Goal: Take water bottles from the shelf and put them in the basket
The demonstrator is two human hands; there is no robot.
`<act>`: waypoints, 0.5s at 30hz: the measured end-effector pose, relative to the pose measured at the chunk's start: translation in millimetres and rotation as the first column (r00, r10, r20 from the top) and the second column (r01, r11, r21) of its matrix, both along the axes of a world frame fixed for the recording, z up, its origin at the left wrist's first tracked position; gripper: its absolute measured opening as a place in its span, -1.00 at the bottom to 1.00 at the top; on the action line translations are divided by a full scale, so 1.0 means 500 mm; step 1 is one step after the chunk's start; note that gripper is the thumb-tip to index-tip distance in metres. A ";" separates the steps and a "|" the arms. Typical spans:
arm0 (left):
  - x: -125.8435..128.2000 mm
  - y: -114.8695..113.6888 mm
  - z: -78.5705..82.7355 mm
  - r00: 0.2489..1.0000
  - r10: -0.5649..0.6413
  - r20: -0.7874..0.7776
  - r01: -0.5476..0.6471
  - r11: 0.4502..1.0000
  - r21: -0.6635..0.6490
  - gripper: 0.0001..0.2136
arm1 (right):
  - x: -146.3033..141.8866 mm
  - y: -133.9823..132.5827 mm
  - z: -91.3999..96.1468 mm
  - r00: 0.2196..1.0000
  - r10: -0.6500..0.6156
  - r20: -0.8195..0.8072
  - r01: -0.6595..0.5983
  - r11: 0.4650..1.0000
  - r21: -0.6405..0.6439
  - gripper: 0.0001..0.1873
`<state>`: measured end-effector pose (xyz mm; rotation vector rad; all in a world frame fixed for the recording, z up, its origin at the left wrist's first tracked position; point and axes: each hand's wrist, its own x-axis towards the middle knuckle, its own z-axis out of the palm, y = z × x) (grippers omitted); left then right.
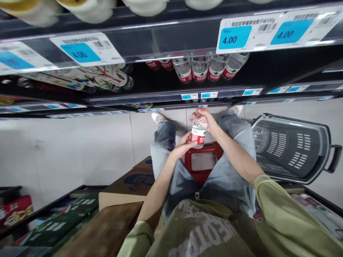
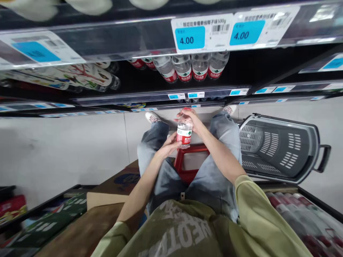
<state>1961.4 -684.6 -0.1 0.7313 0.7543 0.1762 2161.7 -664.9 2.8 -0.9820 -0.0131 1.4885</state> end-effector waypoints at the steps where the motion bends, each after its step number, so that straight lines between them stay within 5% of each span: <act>1: 0.009 0.005 -0.004 0.999 0.012 -0.032 -0.011 0.999 0.042 -0.13 | 0.003 0.004 0.001 0.999 0.026 0.023 -0.026 1.000 -0.010 -0.54; 6: 0.054 0.024 -0.019 0.957 0.114 -0.265 -0.034 0.957 0.287 -0.14 | 0.008 0.021 0.003 0.975 0.140 0.175 -0.117 0.984 -0.136 -0.46; 15: 0.065 0.015 -0.014 0.993 0.009 -0.117 0.004 0.994 0.110 -0.23 | 0.005 0.024 -0.006 0.974 0.160 0.163 -0.118 0.963 -0.240 -0.54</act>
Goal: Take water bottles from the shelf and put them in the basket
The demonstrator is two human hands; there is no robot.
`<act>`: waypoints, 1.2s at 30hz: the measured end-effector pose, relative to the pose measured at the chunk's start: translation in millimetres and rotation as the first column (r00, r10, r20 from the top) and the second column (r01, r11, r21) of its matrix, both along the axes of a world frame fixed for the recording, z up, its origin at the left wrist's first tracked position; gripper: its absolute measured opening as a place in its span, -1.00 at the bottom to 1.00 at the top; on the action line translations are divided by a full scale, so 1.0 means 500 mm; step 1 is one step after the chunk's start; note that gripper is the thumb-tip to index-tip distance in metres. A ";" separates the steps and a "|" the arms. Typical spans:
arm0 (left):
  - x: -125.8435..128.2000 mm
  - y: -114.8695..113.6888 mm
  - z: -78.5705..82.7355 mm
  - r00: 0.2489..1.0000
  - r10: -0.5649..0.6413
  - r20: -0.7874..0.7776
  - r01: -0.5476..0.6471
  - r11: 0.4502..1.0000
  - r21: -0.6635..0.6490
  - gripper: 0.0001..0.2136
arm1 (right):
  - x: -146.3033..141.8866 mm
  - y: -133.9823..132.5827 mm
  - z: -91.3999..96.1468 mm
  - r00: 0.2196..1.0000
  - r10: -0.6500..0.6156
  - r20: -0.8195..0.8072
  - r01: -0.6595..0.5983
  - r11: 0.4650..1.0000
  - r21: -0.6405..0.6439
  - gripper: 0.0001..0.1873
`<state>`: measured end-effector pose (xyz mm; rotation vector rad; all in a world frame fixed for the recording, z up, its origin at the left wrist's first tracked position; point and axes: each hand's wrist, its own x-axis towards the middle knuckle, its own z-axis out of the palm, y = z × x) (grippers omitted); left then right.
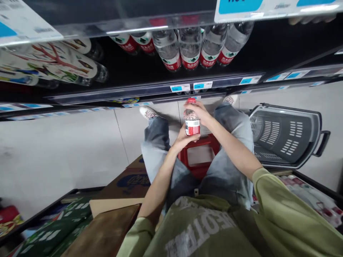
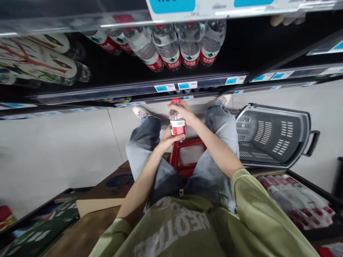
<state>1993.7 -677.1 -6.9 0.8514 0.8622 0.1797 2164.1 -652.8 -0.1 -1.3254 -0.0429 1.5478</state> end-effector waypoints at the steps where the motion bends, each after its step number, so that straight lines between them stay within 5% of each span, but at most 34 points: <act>1: 0.000 0.000 0.001 1.000 0.004 0.011 -0.004 1.000 -0.017 -0.22 | 0.000 0.001 0.000 1.000 -0.002 0.000 0.002 1.000 -0.007 -0.55; 21: 0.001 0.005 0.006 0.996 0.083 0.031 -0.079 0.991 -0.105 -0.22 | -0.002 0.008 -0.009 0.982 -0.188 -0.032 0.189 0.982 0.029 -0.67; 28: -0.001 0.003 0.004 0.988 0.109 0.109 -0.087 0.977 -0.192 -0.16 | 0.000 0.000 0.029 0.997 -0.046 -0.062 0.054 0.990 0.130 -0.62; 36: 0.005 -0.008 -0.020 0.991 0.136 -0.002 -0.136 0.990 -0.030 -0.14 | -0.001 0.002 0.010 0.999 0.014 -0.032 -0.009 0.985 0.174 -0.51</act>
